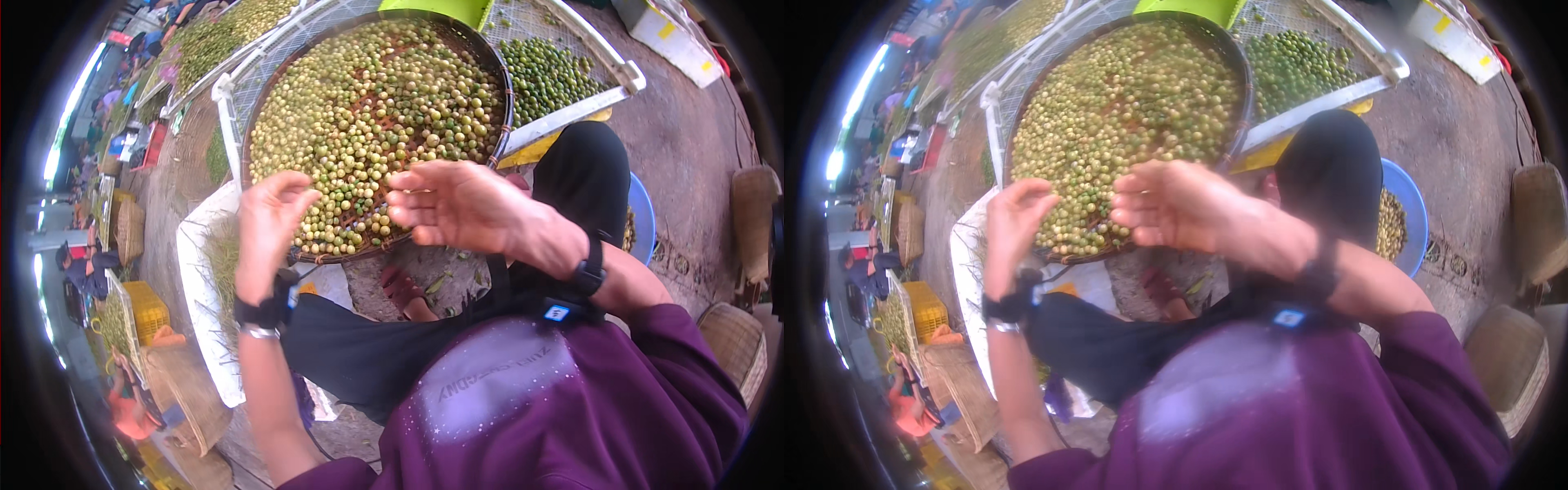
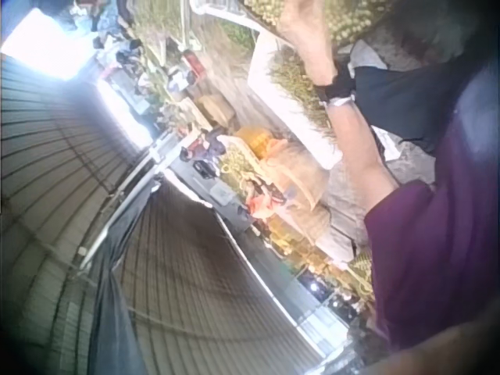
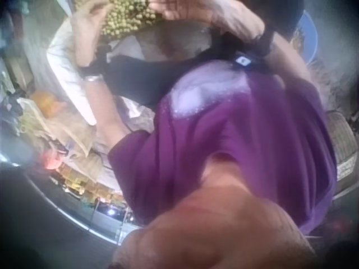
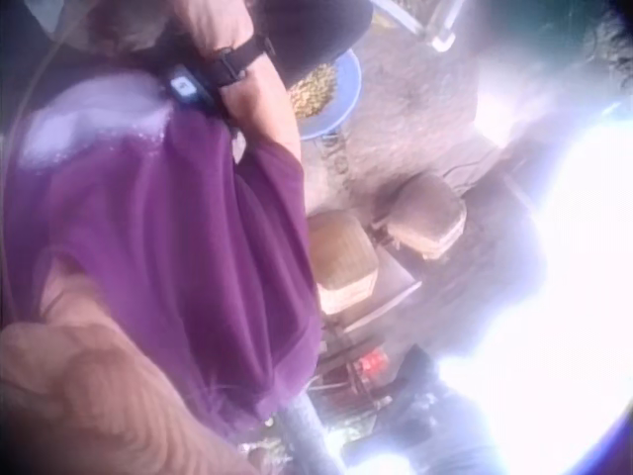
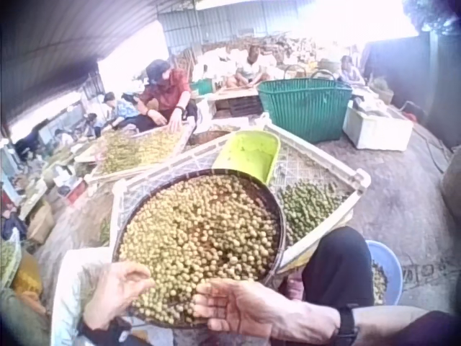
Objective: Sorting and inspecting small green fruits from a tray into a blue bowl.
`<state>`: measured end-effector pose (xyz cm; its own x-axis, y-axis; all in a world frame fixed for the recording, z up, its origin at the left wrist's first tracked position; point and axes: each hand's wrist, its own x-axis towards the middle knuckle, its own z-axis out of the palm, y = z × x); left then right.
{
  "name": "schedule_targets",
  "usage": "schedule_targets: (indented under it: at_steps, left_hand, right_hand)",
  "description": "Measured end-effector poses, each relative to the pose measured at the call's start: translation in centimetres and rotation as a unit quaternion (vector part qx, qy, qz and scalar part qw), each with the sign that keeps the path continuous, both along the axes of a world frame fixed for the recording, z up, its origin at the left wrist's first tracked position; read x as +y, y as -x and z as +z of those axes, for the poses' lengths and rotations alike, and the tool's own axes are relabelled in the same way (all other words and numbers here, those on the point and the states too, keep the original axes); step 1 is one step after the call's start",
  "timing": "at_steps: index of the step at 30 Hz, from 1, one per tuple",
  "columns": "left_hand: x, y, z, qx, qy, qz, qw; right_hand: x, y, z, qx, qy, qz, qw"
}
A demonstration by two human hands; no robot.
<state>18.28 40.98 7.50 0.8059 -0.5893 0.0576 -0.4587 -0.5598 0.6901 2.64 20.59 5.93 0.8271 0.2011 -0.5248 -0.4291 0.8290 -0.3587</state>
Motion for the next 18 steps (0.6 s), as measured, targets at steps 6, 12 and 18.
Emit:
schedule_targets:
  at_steps: [6,12,18]
  left_hand:
    - [-2.9,5.4,-0.4,0.106,0.125,-0.033,0.986]
    - [-3.3,5.1,-2.6,0.233,0.215,0.024,0.948]
    - [-4.8,4.4,-2.0,0.328,0.227,-0.013,0.917]
  right_hand:
    - [2.6,-0.9,-1.4,-0.164,0.321,0.043,0.932]
    - [2.3,-2.7,-2.0,-0.165,0.313,0.055,0.934]
    - [1.4,-2.4,-2.5,-0.172,0.313,-0.037,0.933]
